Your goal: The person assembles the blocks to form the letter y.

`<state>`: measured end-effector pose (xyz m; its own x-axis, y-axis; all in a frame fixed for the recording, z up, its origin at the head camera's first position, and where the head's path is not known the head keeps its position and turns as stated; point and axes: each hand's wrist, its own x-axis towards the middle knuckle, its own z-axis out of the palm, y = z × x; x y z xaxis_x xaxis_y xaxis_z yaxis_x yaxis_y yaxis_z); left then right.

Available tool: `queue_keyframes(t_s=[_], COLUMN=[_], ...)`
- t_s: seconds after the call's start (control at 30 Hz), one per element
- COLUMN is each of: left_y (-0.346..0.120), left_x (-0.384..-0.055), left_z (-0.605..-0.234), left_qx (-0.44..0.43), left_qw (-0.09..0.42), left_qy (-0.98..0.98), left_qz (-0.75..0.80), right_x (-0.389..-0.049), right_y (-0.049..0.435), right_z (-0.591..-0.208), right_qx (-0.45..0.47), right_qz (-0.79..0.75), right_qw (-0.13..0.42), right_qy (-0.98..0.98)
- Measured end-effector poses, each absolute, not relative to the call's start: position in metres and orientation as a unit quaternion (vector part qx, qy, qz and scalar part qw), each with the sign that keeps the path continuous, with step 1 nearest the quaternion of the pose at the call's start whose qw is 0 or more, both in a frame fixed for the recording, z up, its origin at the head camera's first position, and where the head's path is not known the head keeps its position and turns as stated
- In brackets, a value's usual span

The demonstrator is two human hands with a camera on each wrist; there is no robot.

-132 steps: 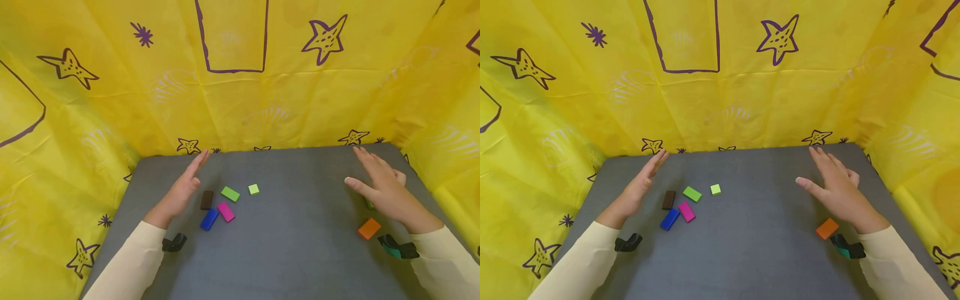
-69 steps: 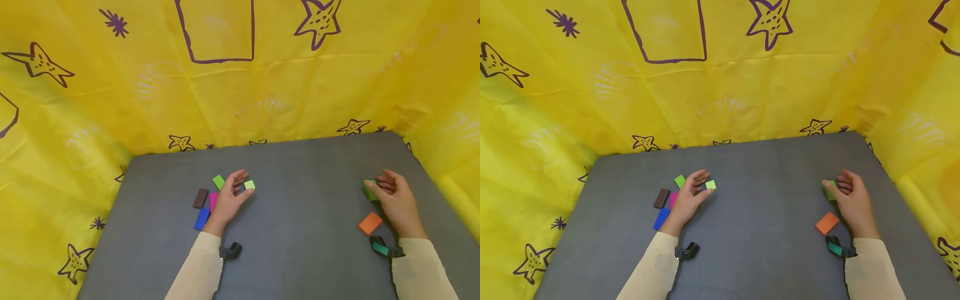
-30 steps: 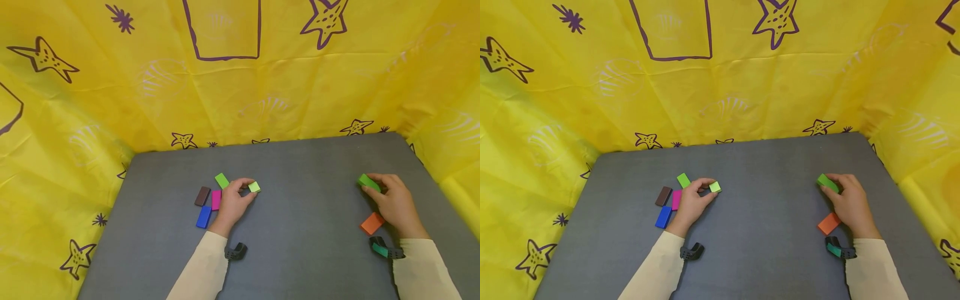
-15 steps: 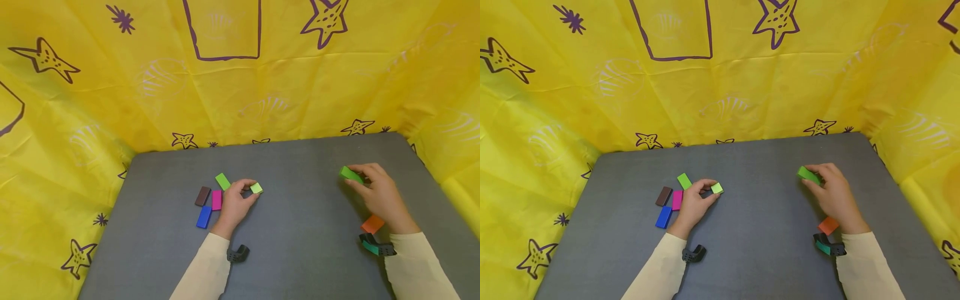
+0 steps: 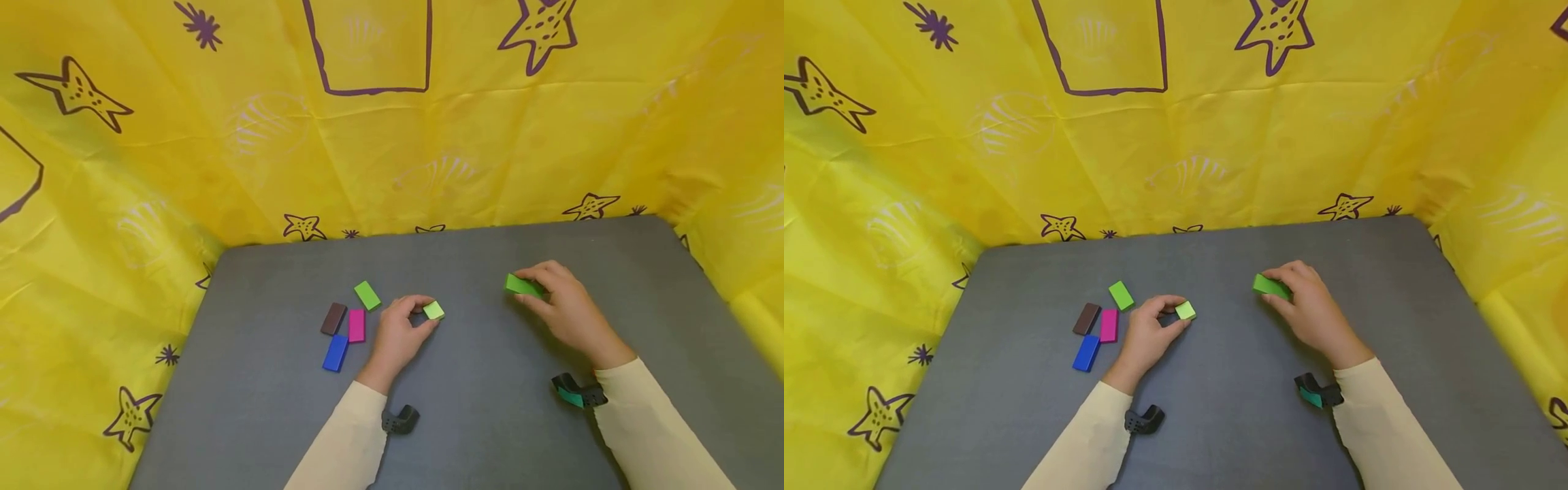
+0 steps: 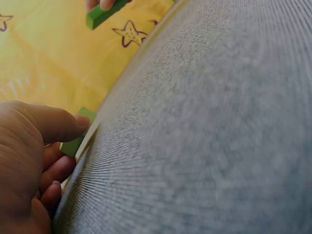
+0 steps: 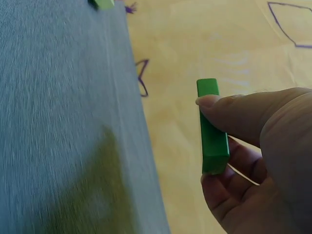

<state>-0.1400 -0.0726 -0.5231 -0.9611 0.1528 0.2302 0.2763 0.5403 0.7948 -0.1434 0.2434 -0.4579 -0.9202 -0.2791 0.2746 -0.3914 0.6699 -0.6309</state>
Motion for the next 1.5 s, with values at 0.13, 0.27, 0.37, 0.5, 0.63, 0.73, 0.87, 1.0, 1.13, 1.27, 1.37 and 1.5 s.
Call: queue_keyframes(t_s=[0.13,0.27,0.37,0.5,0.63,0.73,0.87,1.0,1.13,1.27,1.37,1.5], left_y=[-0.07,-0.065,-0.061,-0.058,-0.054,-0.055,-0.061,-0.066,-0.071,-0.071,-0.069,-0.066], left_x=[-0.142,-0.146,-0.148,-0.148,-0.148,-0.148,-0.148,-0.15,-0.15,-0.151,-0.15,-0.15], left_z=[-0.525,-0.527,-0.527,-0.527,-0.527,-0.527,-0.527,-0.526,-0.526,-0.525,-0.525,-0.528], left_qx=[-0.128,-0.129,-0.137,-0.143,-0.15,-0.156,-0.171,-0.195,-0.198,-0.188,-0.184,-0.188], left_qw=[0.073,0.07,0.074,0.073,0.066,0.062,0.053,0.035,0.024,0.023,0.032,0.046], left_qy=[-0.878,-0.884,-0.887,-0.888,-0.887,-0.883,-0.877,-0.862,-0.849,-0.852,-0.853,-0.851], left_qz=[-0.455,-0.444,-0.435,-0.431,-0.431,-0.438,-0.446,-0.467,-0.489,-0.487,-0.487,-0.488], right_x=[-0.156,-0.168,-0.174,-0.178,-0.177,-0.176,-0.177,-0.178,-0.179,-0.179,-0.178,-0.177], right_y=[0.227,0.21,0.199,0.187,0.186,0.188,0.191,0.194,0.193,0.189,0.188,0.187], right_z=[-0.463,-0.471,-0.479,-0.492,-0.501,-0.504,-0.509,-0.514,-0.517,-0.518,-0.518,-0.519], right_qx=[0.203,0.219,0.227,0.24,0.248,0.257,0.268,0.253,0.227,0.21,0.208,0.207], right_qz=[0.363,0.365,0.361,0.345,0.339,0.351,0.381,0.413,0.428,0.439,0.451,0.462], right_qw=[0.052,0.017,-0.008,-0.034,-0.041,-0.037,-0.04,-0.038,-0.017,0.004,0.014,0.02], right_qy=[-0.908,-0.905,-0.904,-0.907,-0.907,-0.9,-0.884,-0.874,-0.875,-0.874,-0.868,-0.862])
